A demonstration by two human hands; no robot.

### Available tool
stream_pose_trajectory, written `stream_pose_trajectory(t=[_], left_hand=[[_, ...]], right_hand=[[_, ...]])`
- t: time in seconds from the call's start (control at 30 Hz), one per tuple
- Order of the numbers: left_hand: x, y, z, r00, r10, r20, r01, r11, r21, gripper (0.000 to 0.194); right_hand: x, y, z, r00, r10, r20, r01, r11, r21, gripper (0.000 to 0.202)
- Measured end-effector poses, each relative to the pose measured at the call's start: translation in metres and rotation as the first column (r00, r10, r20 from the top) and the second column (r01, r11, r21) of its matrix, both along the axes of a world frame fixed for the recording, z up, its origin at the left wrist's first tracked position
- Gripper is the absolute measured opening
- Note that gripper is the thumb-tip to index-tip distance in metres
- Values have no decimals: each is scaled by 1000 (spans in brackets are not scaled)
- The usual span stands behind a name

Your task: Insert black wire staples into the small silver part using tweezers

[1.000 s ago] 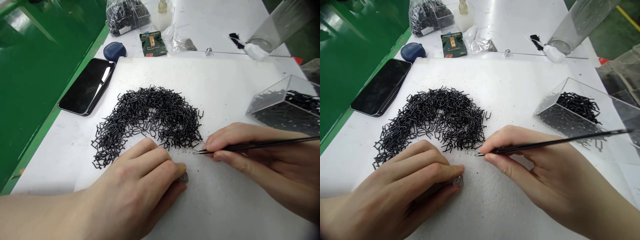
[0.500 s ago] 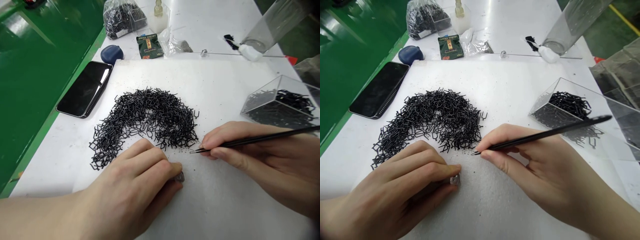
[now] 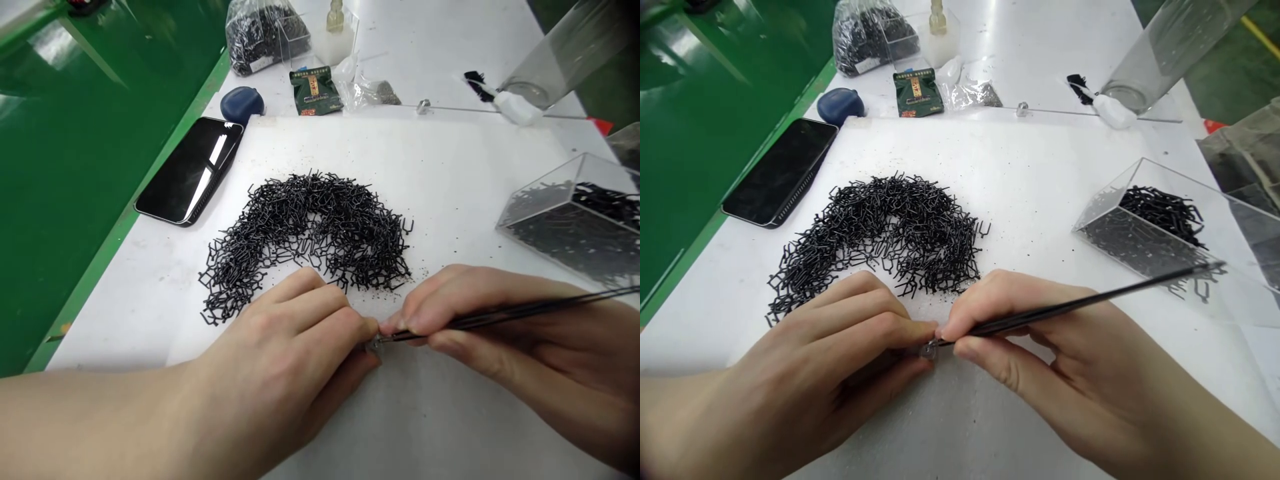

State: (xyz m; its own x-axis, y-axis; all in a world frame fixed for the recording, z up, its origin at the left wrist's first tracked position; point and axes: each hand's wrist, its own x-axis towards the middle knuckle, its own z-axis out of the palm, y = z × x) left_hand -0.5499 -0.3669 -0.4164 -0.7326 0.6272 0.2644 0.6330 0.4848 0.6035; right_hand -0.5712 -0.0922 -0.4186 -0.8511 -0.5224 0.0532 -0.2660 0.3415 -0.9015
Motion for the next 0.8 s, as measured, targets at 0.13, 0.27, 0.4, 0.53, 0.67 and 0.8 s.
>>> stream_pose_trajectory(t=[0.13,0.27,0.4,0.53,0.67,0.8], left_hand=[[1,2,5,1000,9,14,-9,1000,-18,20],[1,1,6,1000,1,24,-1,1000,-15,19],[2,-1,5,1000,4,19,-4,1000,-11,19],[3,-2,5,1000,10,18,-10,1000,-16,20],[0,0,5,999,9,32,-8,1000,-27,19],[0,0,6,999,20,26,-20,1000,-21,21]], right_hand=[[3,0,-2,1000,-2,3,2,1000,-14,25],[2,-1,-1,1000,1,17,0,999,-40,26],[-2,-3,1,1000,5,26,-4,999,-45,23],[-3,-6,2,1000,-6,27,7,999,-43,18],[-3,-7,2,1000,-9,23,10,999,-44,16],[-3,-5,-1,999,9,43,-6,998,-56,21]])
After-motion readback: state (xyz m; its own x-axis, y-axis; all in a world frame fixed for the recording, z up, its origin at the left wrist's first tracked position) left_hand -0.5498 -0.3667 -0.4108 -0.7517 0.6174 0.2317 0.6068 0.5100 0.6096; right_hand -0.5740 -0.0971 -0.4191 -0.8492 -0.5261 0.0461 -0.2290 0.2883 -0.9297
